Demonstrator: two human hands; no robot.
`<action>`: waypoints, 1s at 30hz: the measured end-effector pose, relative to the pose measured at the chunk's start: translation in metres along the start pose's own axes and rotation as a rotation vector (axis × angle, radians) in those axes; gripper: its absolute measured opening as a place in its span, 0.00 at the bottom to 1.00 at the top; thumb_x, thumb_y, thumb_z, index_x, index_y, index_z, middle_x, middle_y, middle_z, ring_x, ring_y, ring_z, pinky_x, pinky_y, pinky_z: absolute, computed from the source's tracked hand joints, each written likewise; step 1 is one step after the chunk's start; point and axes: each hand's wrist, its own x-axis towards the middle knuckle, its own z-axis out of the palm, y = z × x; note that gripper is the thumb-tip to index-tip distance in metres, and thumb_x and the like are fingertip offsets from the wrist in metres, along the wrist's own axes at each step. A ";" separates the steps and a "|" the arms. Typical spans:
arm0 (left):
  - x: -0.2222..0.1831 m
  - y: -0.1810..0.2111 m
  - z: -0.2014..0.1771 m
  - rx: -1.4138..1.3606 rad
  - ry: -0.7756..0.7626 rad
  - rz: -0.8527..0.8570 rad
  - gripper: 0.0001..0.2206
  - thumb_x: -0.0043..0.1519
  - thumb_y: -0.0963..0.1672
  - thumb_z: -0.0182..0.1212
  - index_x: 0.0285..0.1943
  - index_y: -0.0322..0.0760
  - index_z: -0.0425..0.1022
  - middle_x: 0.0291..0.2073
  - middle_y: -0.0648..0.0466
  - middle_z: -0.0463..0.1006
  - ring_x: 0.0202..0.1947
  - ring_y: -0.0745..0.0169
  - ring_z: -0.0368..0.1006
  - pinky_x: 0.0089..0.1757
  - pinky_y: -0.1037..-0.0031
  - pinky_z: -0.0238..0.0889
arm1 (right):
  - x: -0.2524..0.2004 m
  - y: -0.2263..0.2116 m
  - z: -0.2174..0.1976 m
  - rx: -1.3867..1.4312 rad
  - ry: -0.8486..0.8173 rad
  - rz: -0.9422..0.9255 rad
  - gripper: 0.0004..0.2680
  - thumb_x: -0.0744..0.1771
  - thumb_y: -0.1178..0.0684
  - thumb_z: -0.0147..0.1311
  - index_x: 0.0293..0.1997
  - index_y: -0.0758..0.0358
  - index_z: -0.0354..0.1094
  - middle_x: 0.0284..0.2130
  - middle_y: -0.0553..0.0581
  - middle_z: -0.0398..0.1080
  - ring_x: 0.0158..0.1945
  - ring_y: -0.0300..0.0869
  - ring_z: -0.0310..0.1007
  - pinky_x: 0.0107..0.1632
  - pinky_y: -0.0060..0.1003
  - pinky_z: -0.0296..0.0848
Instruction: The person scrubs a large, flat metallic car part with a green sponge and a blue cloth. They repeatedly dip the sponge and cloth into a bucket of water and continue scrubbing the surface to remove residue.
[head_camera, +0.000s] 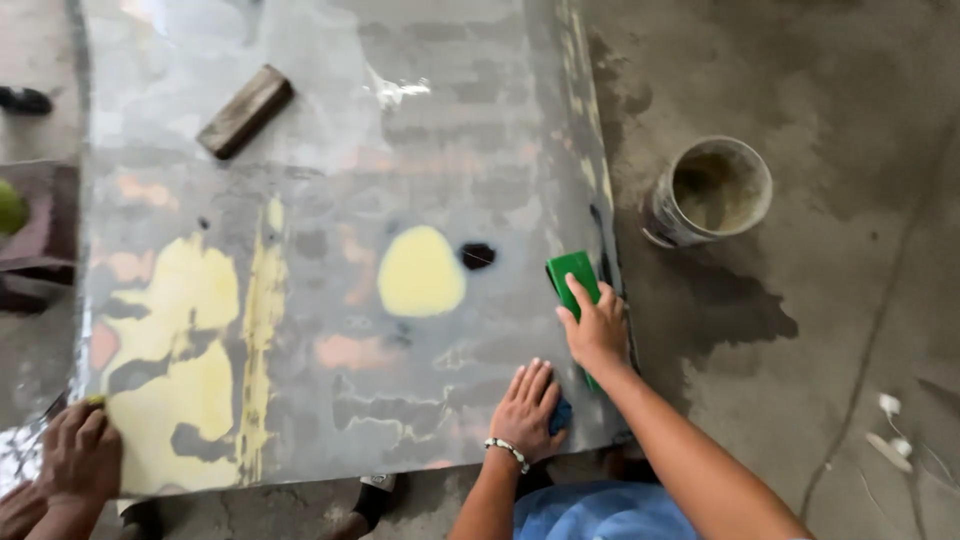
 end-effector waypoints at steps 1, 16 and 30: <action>0.000 -0.002 0.003 0.010 0.010 -0.011 0.36 0.46 0.52 0.71 0.65 0.33 0.68 0.72 0.39 0.60 0.75 0.41 0.49 0.70 0.54 0.38 | -0.005 0.000 0.001 0.007 0.000 -0.016 0.23 0.65 0.42 0.59 0.69 0.35 0.60 0.61 0.66 0.60 0.60 0.64 0.61 0.58 0.57 0.64; 0.088 0.005 0.024 -0.029 0.310 -0.311 0.38 0.49 0.49 0.68 0.69 0.31 0.64 0.73 0.38 0.58 0.75 0.38 0.47 0.69 0.51 0.37 | 0.006 0.032 0.000 0.046 -0.066 -0.062 0.23 0.65 0.44 0.58 0.70 0.37 0.58 0.63 0.67 0.58 0.61 0.64 0.60 0.58 0.59 0.65; 0.099 0.009 0.025 0.004 0.389 -0.402 0.30 0.46 0.49 0.67 0.60 0.36 0.72 0.71 0.41 0.60 0.73 0.41 0.51 0.68 0.51 0.40 | 0.011 0.047 -0.007 0.060 -0.125 -0.264 0.24 0.63 0.43 0.61 0.68 0.36 0.61 0.59 0.67 0.60 0.59 0.63 0.61 0.59 0.56 0.64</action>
